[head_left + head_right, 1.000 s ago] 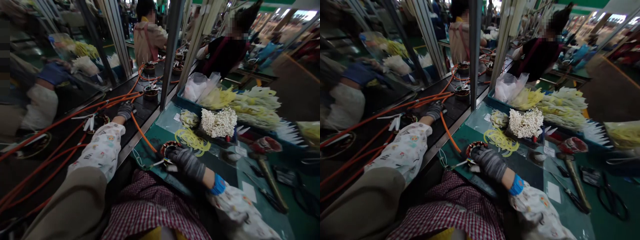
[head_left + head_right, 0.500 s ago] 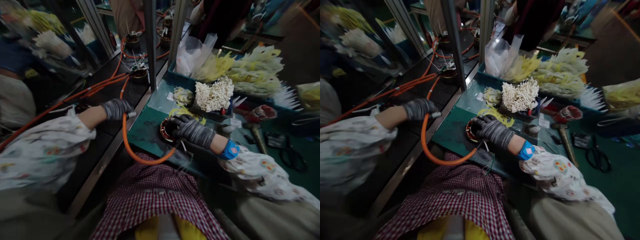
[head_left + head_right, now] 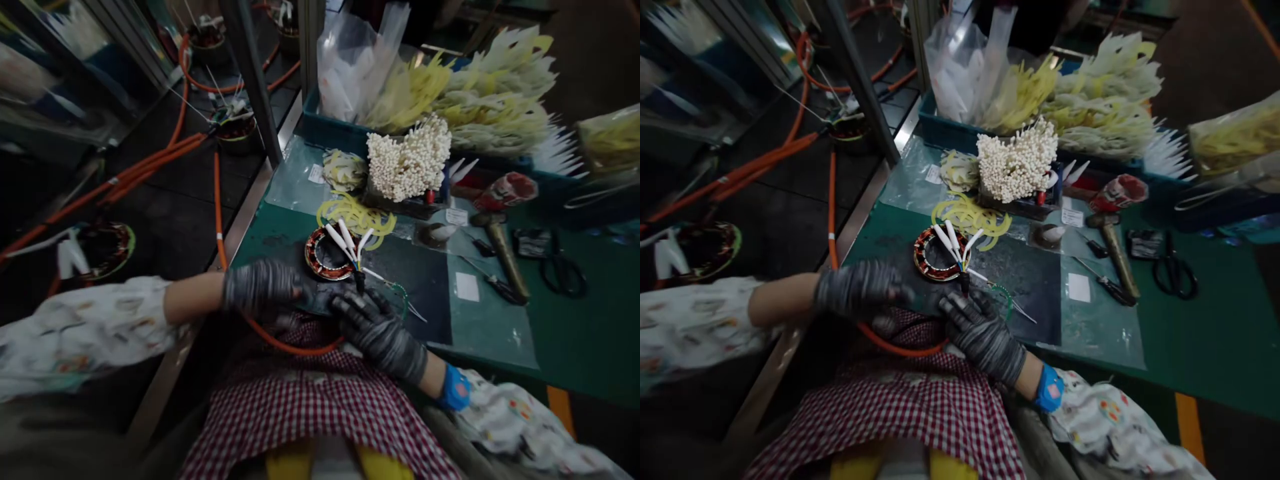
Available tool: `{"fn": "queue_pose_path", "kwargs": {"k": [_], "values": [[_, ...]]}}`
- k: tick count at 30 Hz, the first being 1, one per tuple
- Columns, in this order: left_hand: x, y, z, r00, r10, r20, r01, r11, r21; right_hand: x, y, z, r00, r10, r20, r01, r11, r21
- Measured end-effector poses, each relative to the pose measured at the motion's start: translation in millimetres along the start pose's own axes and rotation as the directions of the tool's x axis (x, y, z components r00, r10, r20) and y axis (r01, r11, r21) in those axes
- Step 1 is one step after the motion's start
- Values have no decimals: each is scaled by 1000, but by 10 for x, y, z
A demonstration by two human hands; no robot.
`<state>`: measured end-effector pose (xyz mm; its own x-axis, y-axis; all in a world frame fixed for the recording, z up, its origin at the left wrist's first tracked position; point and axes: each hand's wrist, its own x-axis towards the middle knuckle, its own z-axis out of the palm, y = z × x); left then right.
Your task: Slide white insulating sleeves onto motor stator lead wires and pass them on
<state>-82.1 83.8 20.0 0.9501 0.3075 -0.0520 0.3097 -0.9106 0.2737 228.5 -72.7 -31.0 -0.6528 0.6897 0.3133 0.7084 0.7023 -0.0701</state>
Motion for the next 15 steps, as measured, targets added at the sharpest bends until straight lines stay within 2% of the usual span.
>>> {"fn": "queue_pose_path", "kwargs": {"k": [1,3,5,6,9,13,15], "values": [[145,-148,-86,1000,24,-1,-24,1000,-12,-21,-64,74,999,43,-13,-44,999,-9],[396,-415,-194,999,-23,23,24,1000,-17,-32,-139,165,995,90,-36,-90,996,3],[544,-567,-196,994,-72,81,75,997,-34,-26,-147,180,993,109,-39,-108,994,28],[572,-580,-160,992,-88,94,92,995,-33,-22,-128,166,993,107,-43,-105,994,38],[499,-387,38,993,-110,32,109,993,46,-5,26,103,990,123,-72,-121,992,26],[256,56,296,967,-212,-140,235,955,183,112,354,83,956,290,-43,-289,957,14],[153,162,341,945,-256,-203,297,932,210,246,464,110,937,347,-31,-346,937,46]]}}
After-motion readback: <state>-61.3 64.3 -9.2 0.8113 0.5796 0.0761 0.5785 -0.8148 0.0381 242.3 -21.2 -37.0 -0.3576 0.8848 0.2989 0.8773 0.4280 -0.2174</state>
